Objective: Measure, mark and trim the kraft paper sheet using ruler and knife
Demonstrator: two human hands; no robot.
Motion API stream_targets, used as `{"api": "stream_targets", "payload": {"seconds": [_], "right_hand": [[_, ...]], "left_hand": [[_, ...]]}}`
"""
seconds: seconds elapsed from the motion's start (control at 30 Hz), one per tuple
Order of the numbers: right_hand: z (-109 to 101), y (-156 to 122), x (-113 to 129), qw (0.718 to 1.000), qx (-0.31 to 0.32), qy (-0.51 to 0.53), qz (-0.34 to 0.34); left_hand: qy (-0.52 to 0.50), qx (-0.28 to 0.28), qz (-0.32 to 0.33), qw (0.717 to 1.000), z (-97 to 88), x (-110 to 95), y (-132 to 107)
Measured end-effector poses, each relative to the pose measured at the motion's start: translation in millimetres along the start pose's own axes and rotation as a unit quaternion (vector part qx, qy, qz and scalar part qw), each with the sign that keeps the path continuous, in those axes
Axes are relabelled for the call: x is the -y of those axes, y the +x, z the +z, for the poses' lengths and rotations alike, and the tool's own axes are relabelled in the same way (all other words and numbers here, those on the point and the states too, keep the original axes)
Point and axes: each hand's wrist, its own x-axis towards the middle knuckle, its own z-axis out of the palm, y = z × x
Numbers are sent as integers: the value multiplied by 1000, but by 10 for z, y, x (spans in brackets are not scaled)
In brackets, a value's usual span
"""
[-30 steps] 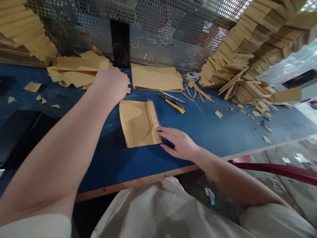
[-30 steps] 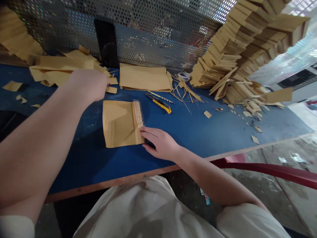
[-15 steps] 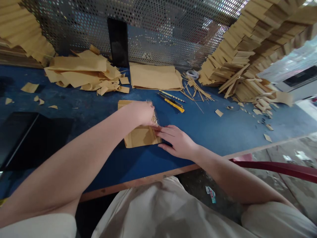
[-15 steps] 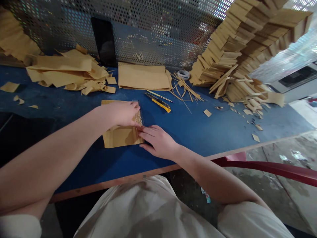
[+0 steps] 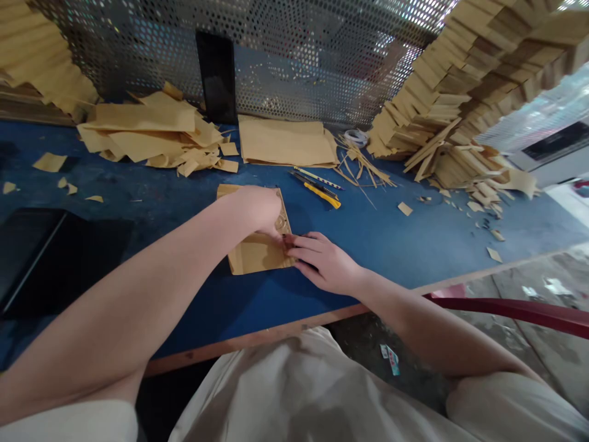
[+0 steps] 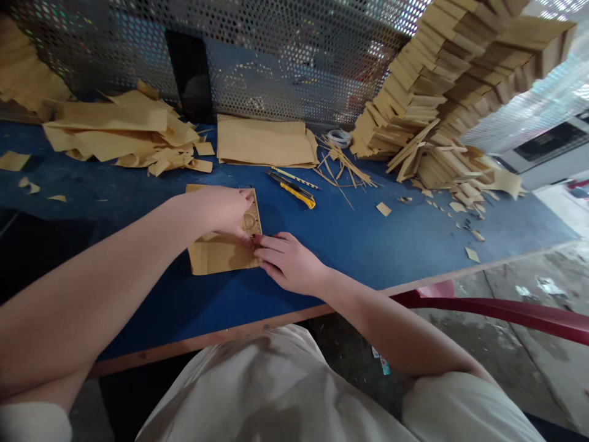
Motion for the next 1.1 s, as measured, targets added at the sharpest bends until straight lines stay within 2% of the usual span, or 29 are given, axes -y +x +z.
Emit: {"api": "stream_targets", "payload": {"seconds": [0.1, 0.27, 0.43, 0.5, 0.57, 0.63, 0.7, 0.8, 0.9, 0.97, 1.1], "right_hand": [[-9, 1, -25, 1000, -7, 20, 9], [-45, 23, -90, 999, -1, 31, 12], [-180, 160, -118, 998, 43, 35, -6], [-243, 233, -203, 998, 55, 40, 1], [-295, 297, -388, 999, 32, 21, 33], [-324, 337, -662, 995, -28, -32, 91], [-319, 346, -962, 981, -81, -88, 152], [-244, 301, -1296, 957, -98, -140, 233], [-142, 225, -1414, 940, -90, -154, 291], [-94, 185, -1423, 938, -93, -150, 300], [-50, 151, -1435, 932, -139, -66, 328]], "left_hand": [[36, 23, 3, 999, 24, 1, 22], [33, 20, 21, 999, 84, 60, 107], [41, 20, 11, 999, 62, 44, 86], [49, 20, 8, 999, 35, 19, 49], [58, 20, 7, 998, 15, 4, 20], [65, 27, 6, 998, 8, 3, 7], [67, 30, 14, 997, 10, 13, 4], [60, 34, 19, 997, 12, 26, 3], [42, 45, 4, 998, 1, 24, 4], [33, 41, -2, 999, -10, 22, 7], [48, 46, 6, 998, -6, 36, 27]]}}
